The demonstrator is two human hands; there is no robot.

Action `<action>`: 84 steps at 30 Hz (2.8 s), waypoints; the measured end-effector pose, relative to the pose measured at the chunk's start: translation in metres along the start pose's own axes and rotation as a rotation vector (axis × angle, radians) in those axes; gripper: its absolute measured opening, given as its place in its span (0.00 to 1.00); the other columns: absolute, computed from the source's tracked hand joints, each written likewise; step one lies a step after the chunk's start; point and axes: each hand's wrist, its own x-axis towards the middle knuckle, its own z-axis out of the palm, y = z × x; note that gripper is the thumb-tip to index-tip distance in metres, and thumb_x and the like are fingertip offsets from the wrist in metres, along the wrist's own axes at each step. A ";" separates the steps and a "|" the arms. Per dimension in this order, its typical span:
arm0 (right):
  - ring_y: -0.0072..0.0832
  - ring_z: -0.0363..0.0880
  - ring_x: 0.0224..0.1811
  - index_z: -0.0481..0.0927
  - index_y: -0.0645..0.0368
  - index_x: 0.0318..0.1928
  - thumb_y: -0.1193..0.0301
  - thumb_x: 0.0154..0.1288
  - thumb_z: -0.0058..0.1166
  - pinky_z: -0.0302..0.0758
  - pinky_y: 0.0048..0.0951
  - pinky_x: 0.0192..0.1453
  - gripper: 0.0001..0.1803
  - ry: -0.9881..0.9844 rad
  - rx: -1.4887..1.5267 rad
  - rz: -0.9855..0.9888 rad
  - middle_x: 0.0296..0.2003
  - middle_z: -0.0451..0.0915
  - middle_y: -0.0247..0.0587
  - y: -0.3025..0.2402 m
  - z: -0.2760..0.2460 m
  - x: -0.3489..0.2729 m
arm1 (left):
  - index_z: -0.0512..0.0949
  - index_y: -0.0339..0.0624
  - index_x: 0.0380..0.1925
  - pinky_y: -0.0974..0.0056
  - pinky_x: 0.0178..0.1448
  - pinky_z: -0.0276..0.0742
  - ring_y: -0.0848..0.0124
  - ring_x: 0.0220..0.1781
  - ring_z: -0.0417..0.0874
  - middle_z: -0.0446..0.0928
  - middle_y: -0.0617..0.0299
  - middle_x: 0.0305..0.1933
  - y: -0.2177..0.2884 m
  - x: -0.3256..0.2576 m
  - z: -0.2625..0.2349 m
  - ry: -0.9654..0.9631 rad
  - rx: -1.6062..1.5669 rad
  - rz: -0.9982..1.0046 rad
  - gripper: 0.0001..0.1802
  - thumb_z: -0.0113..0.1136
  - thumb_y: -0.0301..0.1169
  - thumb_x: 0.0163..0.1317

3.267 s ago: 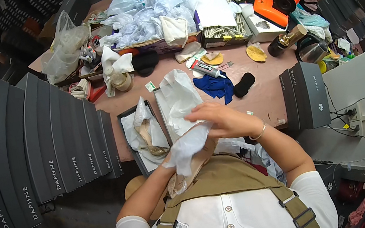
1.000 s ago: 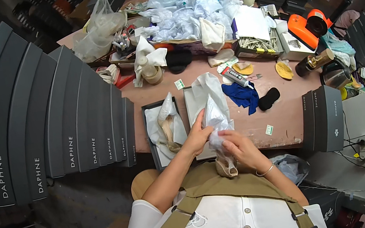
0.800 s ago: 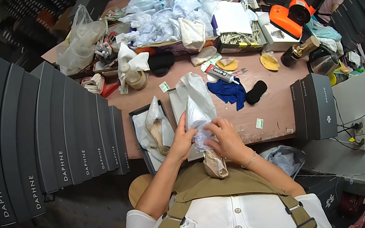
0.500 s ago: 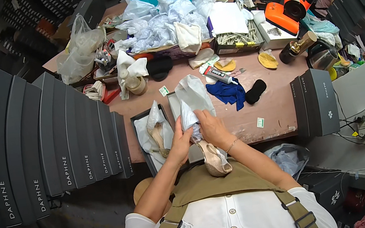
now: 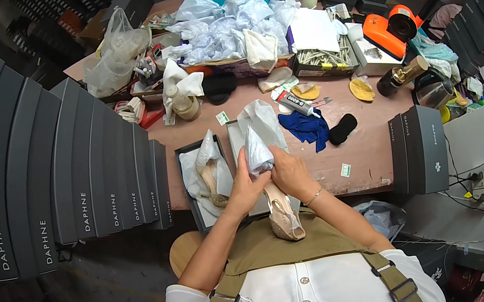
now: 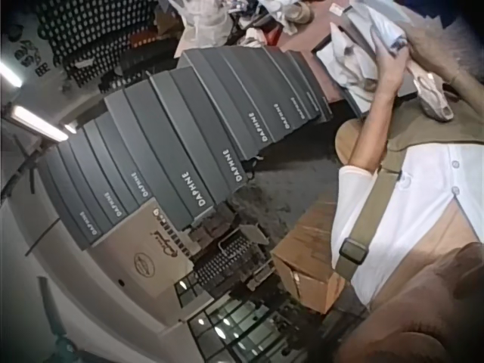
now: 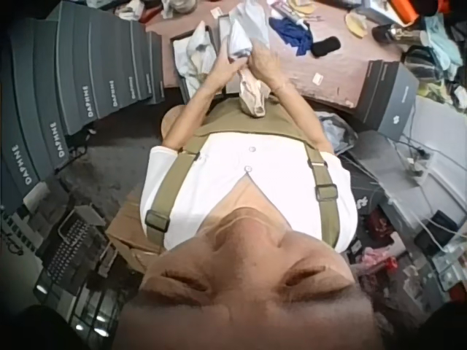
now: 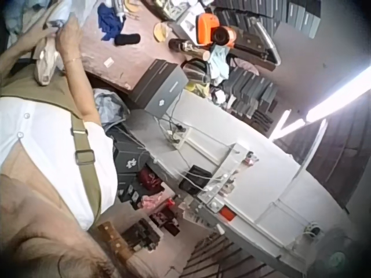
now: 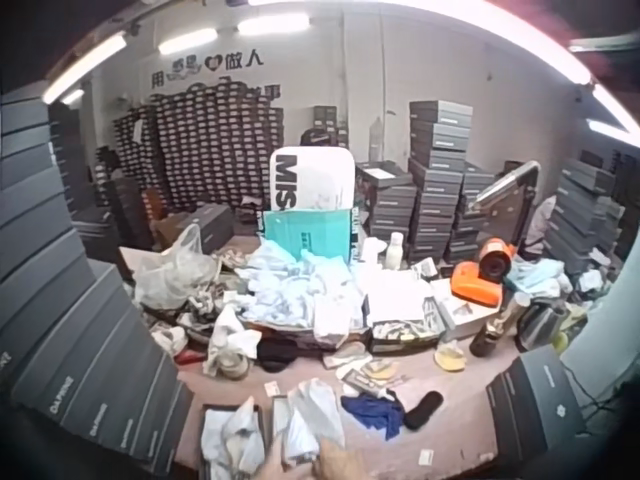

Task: Packaging a pair of glittery high-heeled shoes into a box with protective tissue paper.

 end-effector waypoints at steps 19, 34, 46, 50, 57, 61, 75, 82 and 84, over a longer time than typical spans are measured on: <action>0.52 0.71 0.48 0.60 0.67 0.63 0.85 0.53 0.43 0.69 0.38 0.54 0.33 0.184 0.231 -0.219 0.45 0.70 0.59 -0.003 -0.018 -0.027 | 0.63 0.33 0.62 0.64 0.63 0.67 0.60 0.60 0.73 0.72 0.46 0.56 -0.016 0.015 0.021 0.328 0.038 0.204 0.37 0.49 0.15 0.45; 0.52 0.61 0.65 0.56 0.53 0.69 0.61 0.58 0.60 0.66 0.39 0.63 0.41 -0.413 0.512 -0.143 0.68 0.52 0.57 -0.025 -0.074 -0.049 | 0.69 0.36 0.48 0.63 0.44 0.79 0.65 0.41 0.81 0.76 0.57 0.43 -0.044 0.030 -0.018 0.639 -0.711 -0.100 0.18 0.54 0.18 0.56; 0.54 0.72 0.56 0.60 0.63 0.64 0.44 0.52 0.58 0.76 0.51 0.54 0.47 0.068 1.630 0.191 0.59 0.67 0.54 0.065 -0.096 -0.108 | 0.61 0.43 0.65 0.73 0.27 0.69 0.79 0.23 0.71 0.75 0.65 0.29 -0.001 0.162 -0.059 -0.068 0.225 -0.190 0.29 0.51 0.36 0.65; 0.54 0.73 0.54 0.63 0.60 0.63 0.43 0.60 0.45 0.78 0.47 0.53 0.40 0.260 2.109 0.078 0.56 0.71 0.55 0.093 -0.112 -0.110 | 0.74 0.43 0.42 0.72 0.19 0.65 0.78 0.15 0.67 0.72 0.67 0.20 -0.052 0.217 -0.061 -0.168 0.408 -0.357 0.10 0.48 0.30 0.62; 0.54 0.74 0.55 0.67 0.57 0.61 0.46 0.62 0.46 0.80 0.43 0.51 0.35 0.355 2.498 0.023 0.56 0.72 0.54 0.132 -0.122 -0.124 | 0.73 0.41 0.37 0.73 0.37 0.72 0.79 0.36 0.76 0.75 0.66 0.32 0.081 0.147 -0.085 0.314 0.166 0.291 0.11 0.41 0.32 0.68; 0.53 0.73 0.56 0.66 0.59 0.62 0.45 0.61 0.46 0.80 0.42 0.52 0.37 0.288 2.471 -0.001 0.56 0.71 0.56 0.149 -0.117 -0.134 | 0.68 0.39 0.21 0.72 0.31 0.61 0.80 0.26 0.65 0.67 0.68 0.24 0.187 0.091 -0.037 0.142 0.438 0.567 0.17 0.42 0.35 0.68; 0.58 0.78 0.46 0.62 0.69 0.62 0.39 0.56 0.42 0.84 0.37 0.37 0.47 0.271 2.024 -0.074 0.54 0.69 0.67 0.075 -0.078 -0.218 | 0.74 0.38 0.52 0.62 0.57 0.69 0.51 0.55 0.74 0.69 0.40 0.58 0.041 0.075 0.052 -0.221 0.665 0.402 0.22 0.53 0.23 0.54; 0.51 0.77 0.49 0.61 0.68 0.62 0.42 0.54 0.55 0.80 0.39 0.50 0.47 0.276 1.931 0.097 0.56 0.69 0.59 0.013 -0.032 -0.211 | 0.63 0.32 0.61 0.57 0.69 0.56 0.48 0.68 0.62 0.62 0.40 0.64 0.070 0.010 0.051 -0.328 0.720 0.611 0.30 0.44 0.16 0.53; 0.32 0.79 0.47 0.71 0.69 0.55 0.55 0.58 0.59 0.79 0.36 0.50 0.33 0.435 1.692 0.211 0.47 0.78 0.47 0.014 -0.021 -0.210 | 0.62 0.33 0.62 0.56 0.71 0.53 0.51 0.69 0.60 0.61 0.42 0.66 0.077 -0.010 0.050 -0.383 0.754 0.658 0.32 0.43 0.15 0.52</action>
